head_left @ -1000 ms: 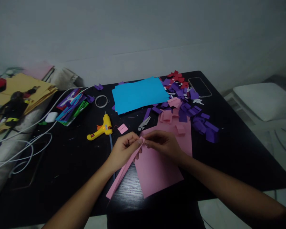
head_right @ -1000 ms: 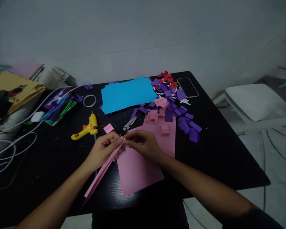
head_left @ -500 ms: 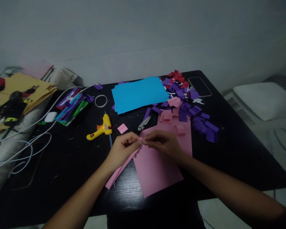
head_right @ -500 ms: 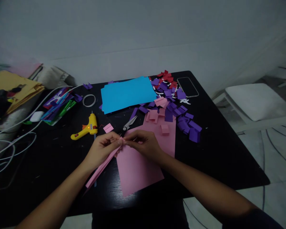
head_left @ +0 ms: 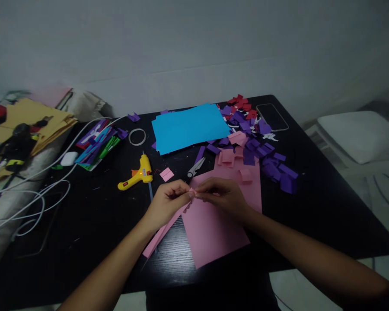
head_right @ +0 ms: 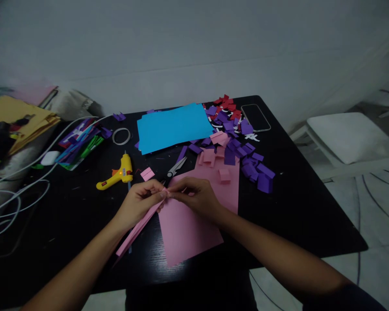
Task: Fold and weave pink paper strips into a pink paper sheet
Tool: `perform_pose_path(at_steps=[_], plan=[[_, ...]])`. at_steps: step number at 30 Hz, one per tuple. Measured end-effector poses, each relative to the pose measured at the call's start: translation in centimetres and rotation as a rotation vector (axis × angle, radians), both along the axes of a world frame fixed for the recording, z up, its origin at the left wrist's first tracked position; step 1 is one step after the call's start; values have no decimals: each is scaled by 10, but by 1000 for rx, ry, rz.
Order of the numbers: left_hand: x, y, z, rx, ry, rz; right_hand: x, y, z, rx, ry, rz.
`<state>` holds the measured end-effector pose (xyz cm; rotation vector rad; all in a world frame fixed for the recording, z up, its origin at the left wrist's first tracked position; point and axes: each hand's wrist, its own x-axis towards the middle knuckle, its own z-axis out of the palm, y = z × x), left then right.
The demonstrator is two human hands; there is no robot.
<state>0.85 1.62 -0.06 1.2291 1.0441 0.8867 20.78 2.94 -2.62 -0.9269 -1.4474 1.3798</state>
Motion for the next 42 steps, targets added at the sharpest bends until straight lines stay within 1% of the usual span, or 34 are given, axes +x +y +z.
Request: perform_pose_path(at_steps=[10,17,25,30,37,42], plan=[[0,1,3,21,26,23,1,0,0,-14,-1,-5],[0,1,1,20,10,23,1,0,-1,-23,35,7],[0,0,1,46,0,22,1,0,-1,-12,59,11],[-1,1,-2,47,-2,17,0,0,-3,-27,47,7],[-2,2,-3,64,40,77,-2,0,-3,-92,-11,13],[0,0,-2,71,37,93,-2,0,1,-171,45,80]])
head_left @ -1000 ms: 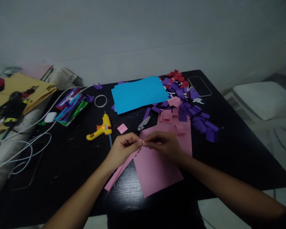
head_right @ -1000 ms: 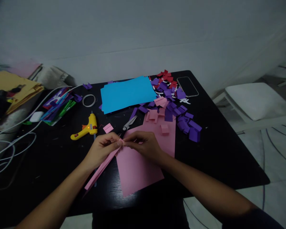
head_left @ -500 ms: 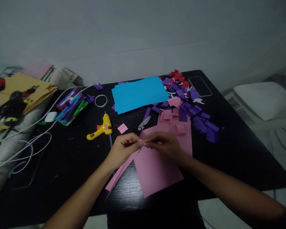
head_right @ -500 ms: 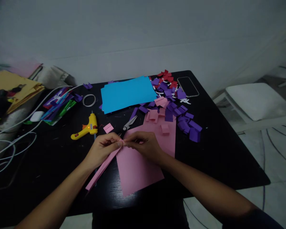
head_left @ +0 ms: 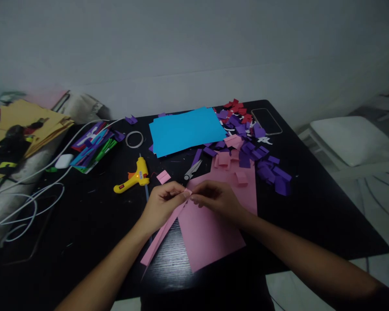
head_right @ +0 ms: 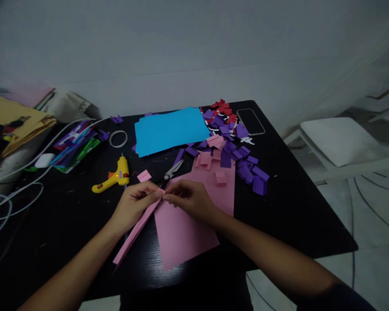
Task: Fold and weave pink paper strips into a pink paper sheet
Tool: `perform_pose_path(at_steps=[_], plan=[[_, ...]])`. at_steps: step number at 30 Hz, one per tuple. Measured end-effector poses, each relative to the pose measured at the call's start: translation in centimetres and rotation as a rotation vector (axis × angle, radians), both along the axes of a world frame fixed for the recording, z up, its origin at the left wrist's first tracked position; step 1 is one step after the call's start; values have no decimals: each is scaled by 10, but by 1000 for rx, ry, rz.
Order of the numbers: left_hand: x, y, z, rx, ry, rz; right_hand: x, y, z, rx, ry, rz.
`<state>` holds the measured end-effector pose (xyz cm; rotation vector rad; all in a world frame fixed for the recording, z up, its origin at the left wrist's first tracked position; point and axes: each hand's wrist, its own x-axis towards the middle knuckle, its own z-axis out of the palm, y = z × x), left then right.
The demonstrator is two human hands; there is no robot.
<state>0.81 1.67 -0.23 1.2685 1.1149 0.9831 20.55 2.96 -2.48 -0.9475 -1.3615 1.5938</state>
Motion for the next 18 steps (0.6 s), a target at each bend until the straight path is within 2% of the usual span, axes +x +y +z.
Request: perform_pose_path(at_steps=[5,12,18], plan=[[2,-1,-4,25,-23,-23,0,-1,6,-80,59,43],[2,-1,-1,20,21,-83,0,-1,7,-84,18,49],[2,-2,0,29,77,-26,0,0,5,-75,-6,59]])
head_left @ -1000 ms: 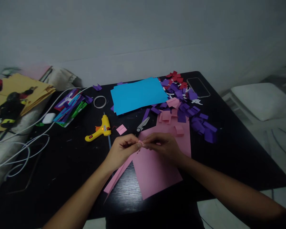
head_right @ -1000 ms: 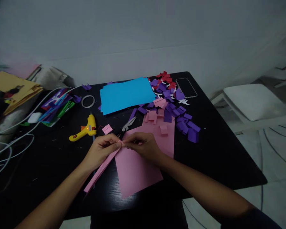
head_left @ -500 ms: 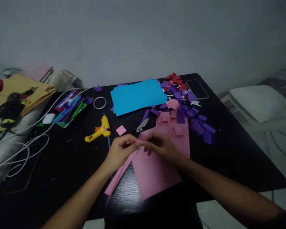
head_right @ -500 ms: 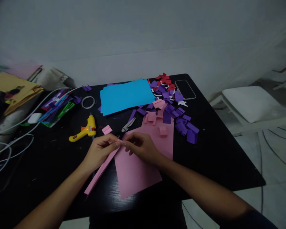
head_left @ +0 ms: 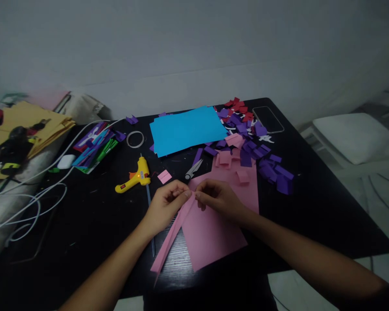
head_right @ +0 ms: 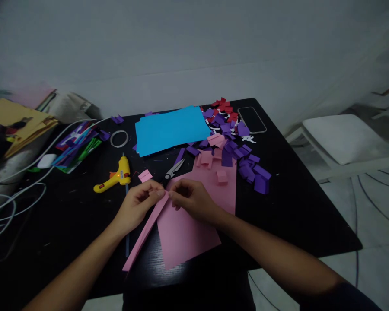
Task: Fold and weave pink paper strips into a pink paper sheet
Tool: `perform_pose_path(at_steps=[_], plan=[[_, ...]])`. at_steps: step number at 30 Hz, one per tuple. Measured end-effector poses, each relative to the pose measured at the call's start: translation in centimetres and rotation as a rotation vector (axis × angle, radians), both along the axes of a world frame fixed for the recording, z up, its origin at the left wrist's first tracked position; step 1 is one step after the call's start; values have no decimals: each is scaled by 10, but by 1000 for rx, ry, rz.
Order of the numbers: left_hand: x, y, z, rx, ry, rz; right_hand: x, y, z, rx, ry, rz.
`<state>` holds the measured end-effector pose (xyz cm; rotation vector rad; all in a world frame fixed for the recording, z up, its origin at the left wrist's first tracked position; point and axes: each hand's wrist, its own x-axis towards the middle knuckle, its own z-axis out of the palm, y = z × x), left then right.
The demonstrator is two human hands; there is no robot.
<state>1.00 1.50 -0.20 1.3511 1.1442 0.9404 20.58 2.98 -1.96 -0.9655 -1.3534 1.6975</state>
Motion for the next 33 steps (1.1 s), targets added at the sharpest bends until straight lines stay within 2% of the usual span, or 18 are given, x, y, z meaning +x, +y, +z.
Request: perform_pose_path(at_steps=[12,21,26,33], plan=[[3,-4,0,26,48,56,-1,0,-2,33,-16,-9],[1,-3,1,-232,-136,-78,1,6,5,40,31,-38],[1,-2,-1,-196,-138,-64,2,5,5,21,22,-49],[6,-4,-3,-171,-109,-90,1,4,2,-14,46,20]])
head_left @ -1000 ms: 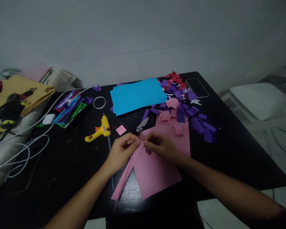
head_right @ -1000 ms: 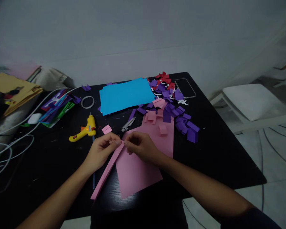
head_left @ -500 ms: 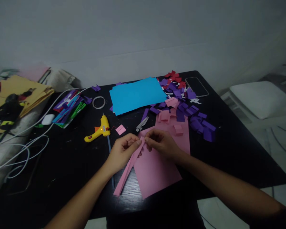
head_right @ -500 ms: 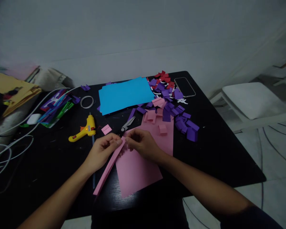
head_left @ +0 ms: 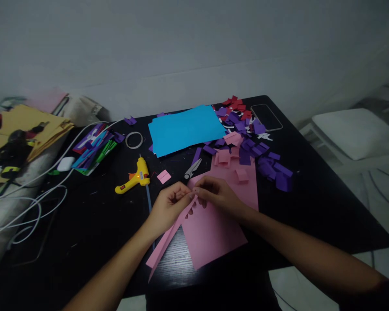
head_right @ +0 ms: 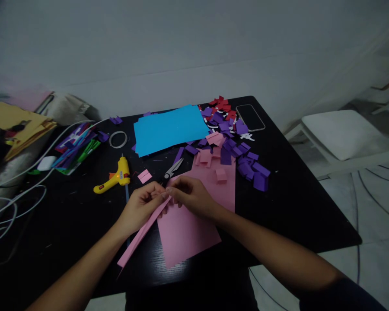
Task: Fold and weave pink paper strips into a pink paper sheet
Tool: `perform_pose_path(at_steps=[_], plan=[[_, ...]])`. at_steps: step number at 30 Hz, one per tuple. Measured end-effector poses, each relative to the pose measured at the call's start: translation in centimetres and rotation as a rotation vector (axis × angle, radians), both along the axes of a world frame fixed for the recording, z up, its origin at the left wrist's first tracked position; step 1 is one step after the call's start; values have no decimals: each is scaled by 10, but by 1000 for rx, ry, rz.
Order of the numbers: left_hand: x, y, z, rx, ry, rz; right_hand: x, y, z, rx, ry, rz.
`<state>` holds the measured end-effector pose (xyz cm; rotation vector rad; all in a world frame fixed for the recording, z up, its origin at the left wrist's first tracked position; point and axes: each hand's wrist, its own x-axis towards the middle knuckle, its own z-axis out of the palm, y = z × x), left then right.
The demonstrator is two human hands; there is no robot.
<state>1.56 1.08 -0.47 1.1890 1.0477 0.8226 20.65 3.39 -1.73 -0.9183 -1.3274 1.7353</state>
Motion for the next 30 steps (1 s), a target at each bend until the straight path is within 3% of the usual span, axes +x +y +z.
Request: perform_pose_path(at_steps=[4,13,20,27,30], plan=[[1,0,0,-18,4,-7,1,1,2,51,-46,-19],[-5,4,3,-27,31,-17,7,11,-4,76,-37,-198],[-6,5,3,-17,32,-20,8,12,-6,46,-15,-182],[-6,2,-1,-23,45,-27,4,8,-1,-11,-22,-17],[-7,2,-3,-27,52,-27,5,9,-3,-17,-45,-16]])
